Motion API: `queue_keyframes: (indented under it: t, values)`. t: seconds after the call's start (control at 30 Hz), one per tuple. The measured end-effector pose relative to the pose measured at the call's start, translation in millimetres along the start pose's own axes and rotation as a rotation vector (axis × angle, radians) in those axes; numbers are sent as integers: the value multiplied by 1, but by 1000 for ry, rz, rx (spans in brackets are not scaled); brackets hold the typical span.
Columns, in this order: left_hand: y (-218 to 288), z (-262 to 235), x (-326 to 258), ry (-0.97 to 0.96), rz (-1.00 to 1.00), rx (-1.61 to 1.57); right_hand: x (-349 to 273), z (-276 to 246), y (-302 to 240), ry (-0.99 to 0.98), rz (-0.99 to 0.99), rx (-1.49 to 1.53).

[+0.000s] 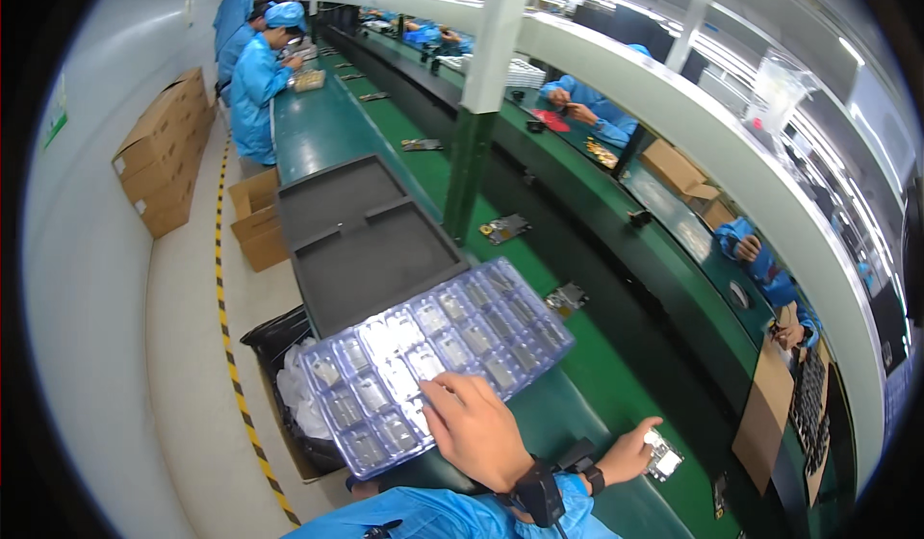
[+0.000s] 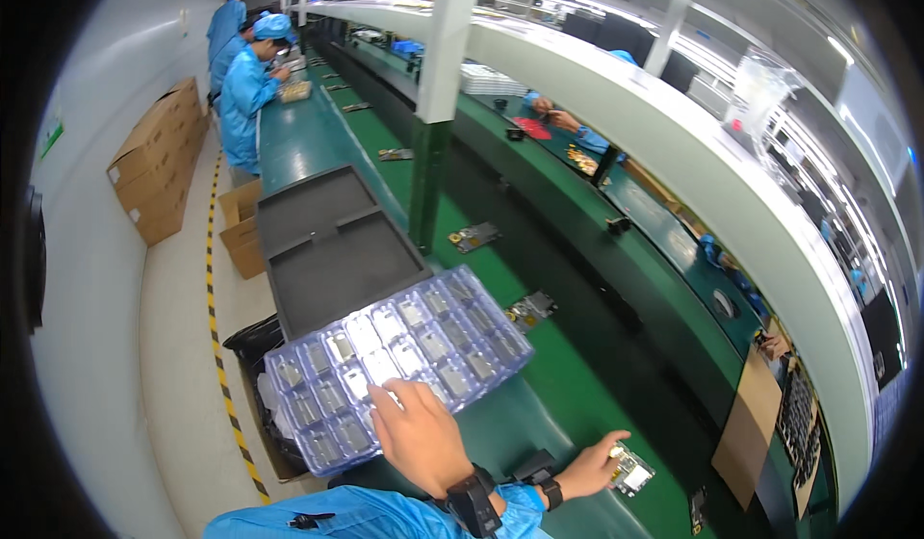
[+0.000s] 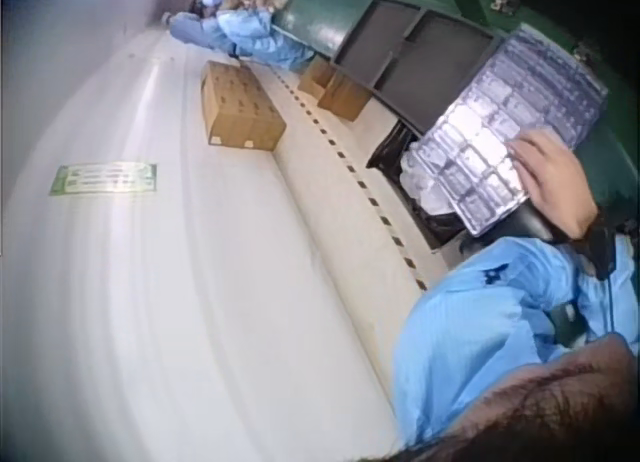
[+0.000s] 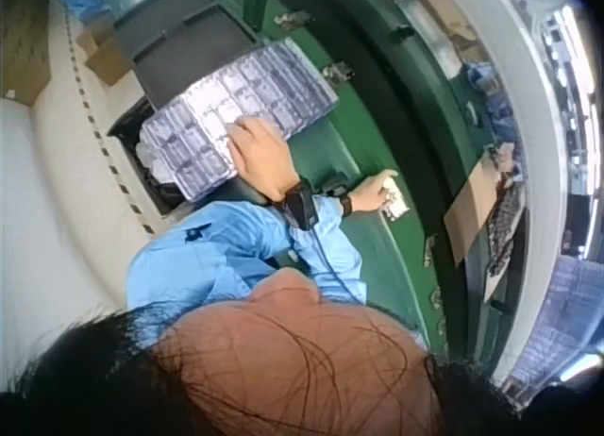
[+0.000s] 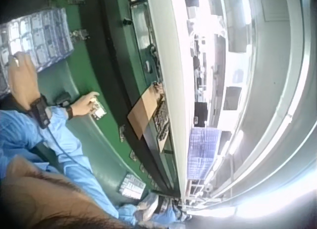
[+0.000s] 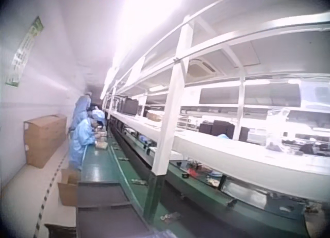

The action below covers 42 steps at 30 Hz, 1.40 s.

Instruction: Assembling components onto circuit boards on an industrial assembly line.

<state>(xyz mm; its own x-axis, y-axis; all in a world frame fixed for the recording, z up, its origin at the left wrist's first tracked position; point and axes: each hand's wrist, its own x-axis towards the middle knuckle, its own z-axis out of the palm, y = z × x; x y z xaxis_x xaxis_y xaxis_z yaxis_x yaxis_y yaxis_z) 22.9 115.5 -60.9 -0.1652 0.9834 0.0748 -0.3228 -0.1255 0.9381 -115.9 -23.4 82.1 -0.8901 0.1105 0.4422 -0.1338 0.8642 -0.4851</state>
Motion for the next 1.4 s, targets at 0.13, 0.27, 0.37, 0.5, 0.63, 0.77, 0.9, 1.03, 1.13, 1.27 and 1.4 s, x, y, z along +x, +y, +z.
queue_keyframes:
  t: [0.13,0.27,0.37,0.5,0.63,0.77,0.9,1.03,1.13,1.27,1.4]
  values:
    - [-1,3,-4,51,58,-7,31,40,-7,-71,-84,29]
    - [-2,4,-2,173,235,204,52,71,-14,-81,-138,104]
    - [-5,5,2,157,144,147,68,98,-19,-132,-264,107]
    - [10,9,6,91,72,63,64,123,-19,-201,-234,-99]
    - [11,0,5,104,32,26,66,115,-22,-140,-261,11]
    - [10,-4,4,98,10,-18,68,108,-12,14,-20,-201]
    - [9,-4,1,91,-12,-57,71,108,2,11,183,-375]
    - [7,-12,0,113,-50,-111,74,110,5,-46,227,-308]
    - [8,-4,7,97,-78,-182,74,101,8,-27,185,-399]
    - [22,-6,11,55,-262,-303,70,93,12,81,84,-368]
    - [12,-10,8,48,-134,-227,56,60,7,348,90,213]
